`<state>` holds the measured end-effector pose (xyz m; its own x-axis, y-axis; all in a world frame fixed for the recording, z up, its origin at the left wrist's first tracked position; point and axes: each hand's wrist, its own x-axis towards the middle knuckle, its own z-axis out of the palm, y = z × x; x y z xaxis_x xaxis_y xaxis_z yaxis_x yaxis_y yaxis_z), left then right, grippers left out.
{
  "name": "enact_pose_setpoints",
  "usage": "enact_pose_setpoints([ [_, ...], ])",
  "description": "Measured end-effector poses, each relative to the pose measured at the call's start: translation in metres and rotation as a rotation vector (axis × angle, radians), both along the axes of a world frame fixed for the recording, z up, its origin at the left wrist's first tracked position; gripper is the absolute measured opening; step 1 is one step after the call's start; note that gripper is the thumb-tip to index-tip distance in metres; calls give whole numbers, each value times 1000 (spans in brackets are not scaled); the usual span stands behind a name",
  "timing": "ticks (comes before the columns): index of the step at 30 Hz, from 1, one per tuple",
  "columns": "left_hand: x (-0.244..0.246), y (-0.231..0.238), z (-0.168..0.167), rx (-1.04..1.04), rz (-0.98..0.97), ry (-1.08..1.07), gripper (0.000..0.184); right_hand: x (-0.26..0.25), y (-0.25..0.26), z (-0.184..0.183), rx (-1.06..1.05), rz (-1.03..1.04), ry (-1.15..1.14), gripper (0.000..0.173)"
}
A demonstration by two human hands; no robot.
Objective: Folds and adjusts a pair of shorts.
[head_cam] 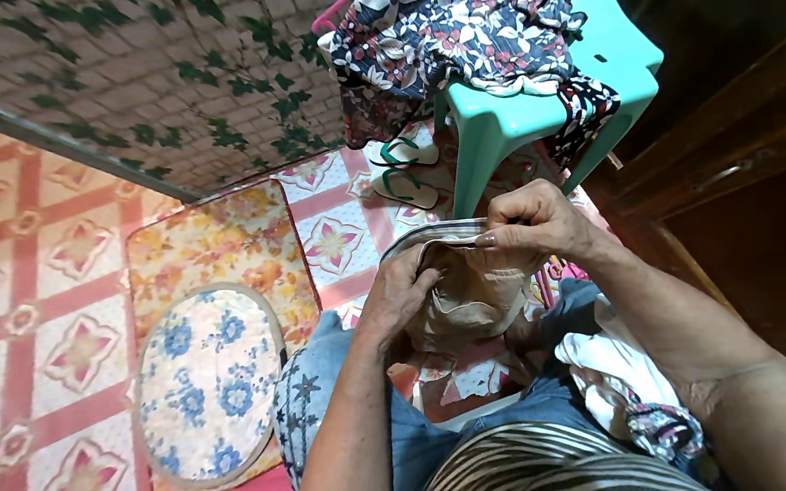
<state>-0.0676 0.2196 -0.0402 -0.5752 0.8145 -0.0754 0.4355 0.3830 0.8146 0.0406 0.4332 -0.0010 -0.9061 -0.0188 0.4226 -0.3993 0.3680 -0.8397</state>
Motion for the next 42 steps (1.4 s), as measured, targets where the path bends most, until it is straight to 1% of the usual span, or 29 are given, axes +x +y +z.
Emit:
enact_pose_setpoints([
  [5, 0, 0, 1, -28, -1, -1, 12, -1, 0, 0, 46, 1, -10, 27],
  [9, 1, 1, 1, -17, -2, 12, 11, -1, 0, 1, 40, 7, -13, 27],
  [12, 1, 1, 1, 14, 8, 6, 9, -1, 1, 1, 44, 8, -8, 27],
  [18, 0, -1, -3, 145, 35, -6, 6, -1, 0, 1, 18, 13, 6, 27],
  [27, -1, -2, -4, 150, 24, 22, 6, -1, -1, 1, 19, 25, -2, 27],
  [32, -1, -3, -6, 188, 20, 24, 6, -1, -1, 1, 17, 22, 1, 26],
  [35, -1, -2, -6, 180, 21, 17, 6, 0, -2, 0, 11, 25, -13, 27],
  [39, 1, -1, -2, 90, 19, 14, 6, 0, -2, -1, 42, 30, -20, 27],
  [42, 2, -1, -2, 90, 19, 30, 5, -1, -2, -2, 58, 36, -15, 27],
])
